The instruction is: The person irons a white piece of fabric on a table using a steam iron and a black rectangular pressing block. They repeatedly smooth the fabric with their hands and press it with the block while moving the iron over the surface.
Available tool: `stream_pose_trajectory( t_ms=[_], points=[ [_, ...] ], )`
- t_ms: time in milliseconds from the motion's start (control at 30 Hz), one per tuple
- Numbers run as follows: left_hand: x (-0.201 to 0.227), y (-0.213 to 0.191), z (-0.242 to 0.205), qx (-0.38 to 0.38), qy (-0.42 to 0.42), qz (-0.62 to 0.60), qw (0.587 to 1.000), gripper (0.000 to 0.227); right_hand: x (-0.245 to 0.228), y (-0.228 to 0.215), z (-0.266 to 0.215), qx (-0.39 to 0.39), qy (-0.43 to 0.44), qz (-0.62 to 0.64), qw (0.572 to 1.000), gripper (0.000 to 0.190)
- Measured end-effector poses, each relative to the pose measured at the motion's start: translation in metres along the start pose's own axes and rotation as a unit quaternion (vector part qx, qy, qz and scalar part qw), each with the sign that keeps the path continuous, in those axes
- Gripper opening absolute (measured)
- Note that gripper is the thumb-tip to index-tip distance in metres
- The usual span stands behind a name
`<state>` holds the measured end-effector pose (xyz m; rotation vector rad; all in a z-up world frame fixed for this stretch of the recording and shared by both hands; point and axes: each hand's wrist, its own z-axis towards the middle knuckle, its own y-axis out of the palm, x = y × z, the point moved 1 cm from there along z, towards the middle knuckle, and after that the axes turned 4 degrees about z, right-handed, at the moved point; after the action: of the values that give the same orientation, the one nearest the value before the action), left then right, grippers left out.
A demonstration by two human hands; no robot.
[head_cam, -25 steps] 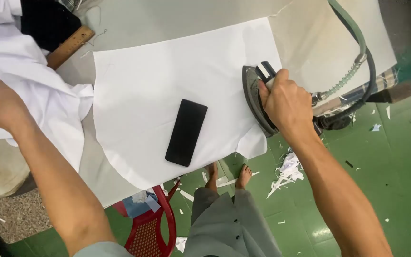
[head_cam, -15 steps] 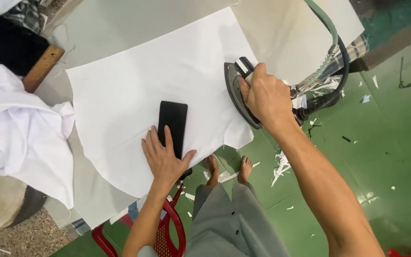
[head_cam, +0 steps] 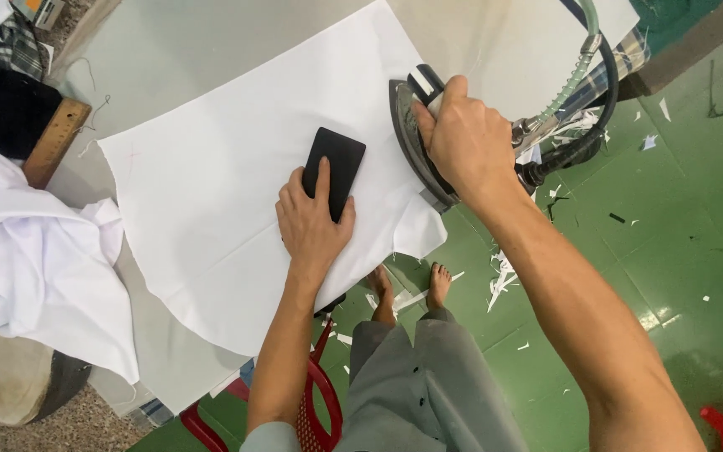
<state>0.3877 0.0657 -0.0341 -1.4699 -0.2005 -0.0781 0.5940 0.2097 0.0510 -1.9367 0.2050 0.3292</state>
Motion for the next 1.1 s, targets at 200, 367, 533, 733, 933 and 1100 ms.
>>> stream_pose_trajectory(
  t_ms=[200,367,533,733,933,1100],
  points=[
    [0.002,-0.003,0.001,-0.009,-0.017,0.008,1.000,0.067,0.008,-0.003,0.010,0.022,0.004,0.004,1.000,0.051],
    [0.001,-0.002,0.000,-0.014,-0.021,0.005,1.000,0.068,0.023,0.000,0.019,0.042,0.001,-0.003,0.999,0.050],
    [0.000,-0.001,0.000,-0.014,-0.021,0.008,1.000,0.068,0.033,-0.002,0.024,0.045,0.016,-0.007,0.999,0.051],
    [0.001,-0.003,0.000,-0.019,-0.022,0.004,1.000,0.068,0.040,-0.010,0.028,0.044,0.019,-0.015,0.999,0.052],
    [0.001,-0.004,0.001,-0.004,-0.015,-0.005,1.000,0.066,0.050,-0.010,0.032,0.052,0.017,-0.018,0.998,0.050],
    [0.000,-0.002,0.001,0.006,-0.015,-0.003,1.000,0.067,0.059,-0.011,0.034,0.085,-0.001,-0.035,0.996,0.052]
  ],
)
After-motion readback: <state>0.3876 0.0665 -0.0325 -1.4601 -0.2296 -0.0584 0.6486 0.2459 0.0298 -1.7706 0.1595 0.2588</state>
